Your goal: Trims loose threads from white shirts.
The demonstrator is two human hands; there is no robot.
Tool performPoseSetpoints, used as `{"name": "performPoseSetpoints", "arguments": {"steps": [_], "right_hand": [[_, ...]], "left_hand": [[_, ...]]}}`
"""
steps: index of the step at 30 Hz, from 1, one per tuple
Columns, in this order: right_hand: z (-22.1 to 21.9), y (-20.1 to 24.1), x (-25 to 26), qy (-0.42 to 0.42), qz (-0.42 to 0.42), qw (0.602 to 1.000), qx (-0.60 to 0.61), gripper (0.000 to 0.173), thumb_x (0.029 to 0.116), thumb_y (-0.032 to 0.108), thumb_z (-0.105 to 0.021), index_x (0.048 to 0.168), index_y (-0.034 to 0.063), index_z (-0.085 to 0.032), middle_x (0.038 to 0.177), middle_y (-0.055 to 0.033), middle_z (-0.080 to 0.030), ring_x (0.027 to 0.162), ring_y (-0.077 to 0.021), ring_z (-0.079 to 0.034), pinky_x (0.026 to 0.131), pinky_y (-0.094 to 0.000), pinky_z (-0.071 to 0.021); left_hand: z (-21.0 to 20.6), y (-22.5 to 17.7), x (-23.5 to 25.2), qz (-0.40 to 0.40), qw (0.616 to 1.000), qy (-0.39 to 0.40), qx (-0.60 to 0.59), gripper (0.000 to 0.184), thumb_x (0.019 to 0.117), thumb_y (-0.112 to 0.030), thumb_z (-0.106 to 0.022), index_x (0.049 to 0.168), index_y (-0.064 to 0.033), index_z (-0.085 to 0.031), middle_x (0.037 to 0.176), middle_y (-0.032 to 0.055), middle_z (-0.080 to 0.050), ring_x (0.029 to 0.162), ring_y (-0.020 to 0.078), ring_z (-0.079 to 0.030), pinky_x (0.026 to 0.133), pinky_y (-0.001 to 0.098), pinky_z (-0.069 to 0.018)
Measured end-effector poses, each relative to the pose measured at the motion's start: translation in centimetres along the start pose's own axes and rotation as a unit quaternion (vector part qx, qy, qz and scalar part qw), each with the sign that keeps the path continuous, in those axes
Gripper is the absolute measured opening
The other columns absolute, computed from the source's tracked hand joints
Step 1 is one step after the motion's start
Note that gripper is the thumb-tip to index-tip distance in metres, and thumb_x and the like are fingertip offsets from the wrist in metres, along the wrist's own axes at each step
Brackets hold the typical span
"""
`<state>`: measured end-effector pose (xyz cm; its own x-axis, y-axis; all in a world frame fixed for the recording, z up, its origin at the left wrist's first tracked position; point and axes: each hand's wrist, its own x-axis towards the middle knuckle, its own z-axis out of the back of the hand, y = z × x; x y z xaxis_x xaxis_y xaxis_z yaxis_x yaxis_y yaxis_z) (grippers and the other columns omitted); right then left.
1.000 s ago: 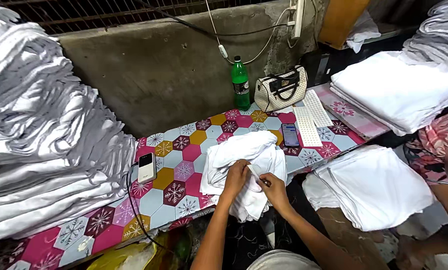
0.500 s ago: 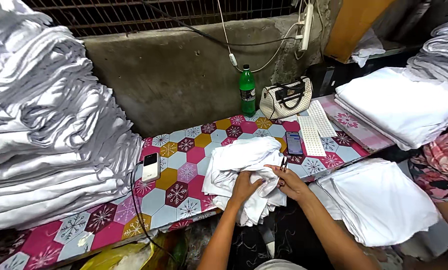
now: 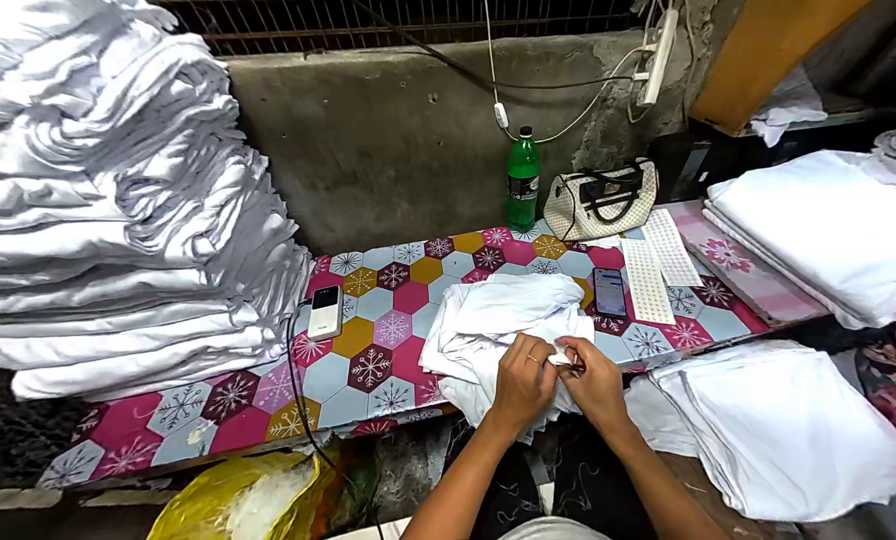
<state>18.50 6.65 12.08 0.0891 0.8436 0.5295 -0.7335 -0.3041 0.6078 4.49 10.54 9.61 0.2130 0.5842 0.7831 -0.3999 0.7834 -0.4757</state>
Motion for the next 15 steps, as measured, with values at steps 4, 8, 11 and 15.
{"name": "performPoseSetpoints", "arguments": {"steps": [4,8,11,15], "right_hand": [[-1.2,0.4,-0.8,-0.053,0.049,0.997,-0.024,0.026,0.0758,0.009,-0.072,0.100,0.0016,-0.075,0.086,-0.0115,-0.073,0.070,-0.0241,-0.071,0.060,-0.0418,-0.0575],[-1.7,-1.4,-1.1,-0.052,0.030,0.996,-0.071,0.030,0.0708,-0.002,-0.071,0.101,-0.0006,-0.075,0.086,-0.0172,-0.071,0.065,-0.0319,-0.069,0.054,-0.0496,-0.0544],[0.1,-2.7,-0.8,-0.001,-0.047,0.998,0.036,0.025,0.0738,-0.005,-0.071,0.099,-0.0034,-0.074,0.089,-0.0160,-0.065,0.070,-0.0214,-0.062,0.062,-0.0361,-0.0522],[1.0,-1.4,-0.7,0.041,-0.054,0.966,0.249,0.006,0.0717,-0.009,-0.063,0.075,-0.0038,-0.061,0.093,-0.0078,-0.059,0.083,0.0008,-0.055,0.070,-0.0093,-0.0451]], "left_hand": [[0.8,0.1,-0.8,0.035,0.998,0.044,0.017,0.020,0.0843,-0.016,-0.071,0.096,0.0001,-0.073,0.092,0.0121,-0.073,0.087,0.0255,-0.071,0.079,0.0390,-0.0582],[2.9,1.1,-1.8,0.088,0.992,-0.057,0.067,0.013,0.0824,-0.005,-0.068,0.089,0.0059,-0.070,0.087,0.0167,-0.071,0.080,0.0243,-0.071,0.074,0.0344,-0.0599],[4.7,2.7,-4.3,0.186,0.975,-0.114,-0.040,0.014,0.0776,0.003,-0.069,0.089,0.0100,-0.065,0.096,0.0173,-0.066,0.087,0.0160,-0.066,0.076,0.0265,-0.0575],[4.5,2.9,-7.5,0.150,0.974,-0.081,-0.147,0.008,0.0835,0.003,-0.066,0.078,-0.0018,-0.069,0.103,0.0102,-0.069,0.102,0.0085,-0.066,0.091,0.0216,-0.0550]]}}
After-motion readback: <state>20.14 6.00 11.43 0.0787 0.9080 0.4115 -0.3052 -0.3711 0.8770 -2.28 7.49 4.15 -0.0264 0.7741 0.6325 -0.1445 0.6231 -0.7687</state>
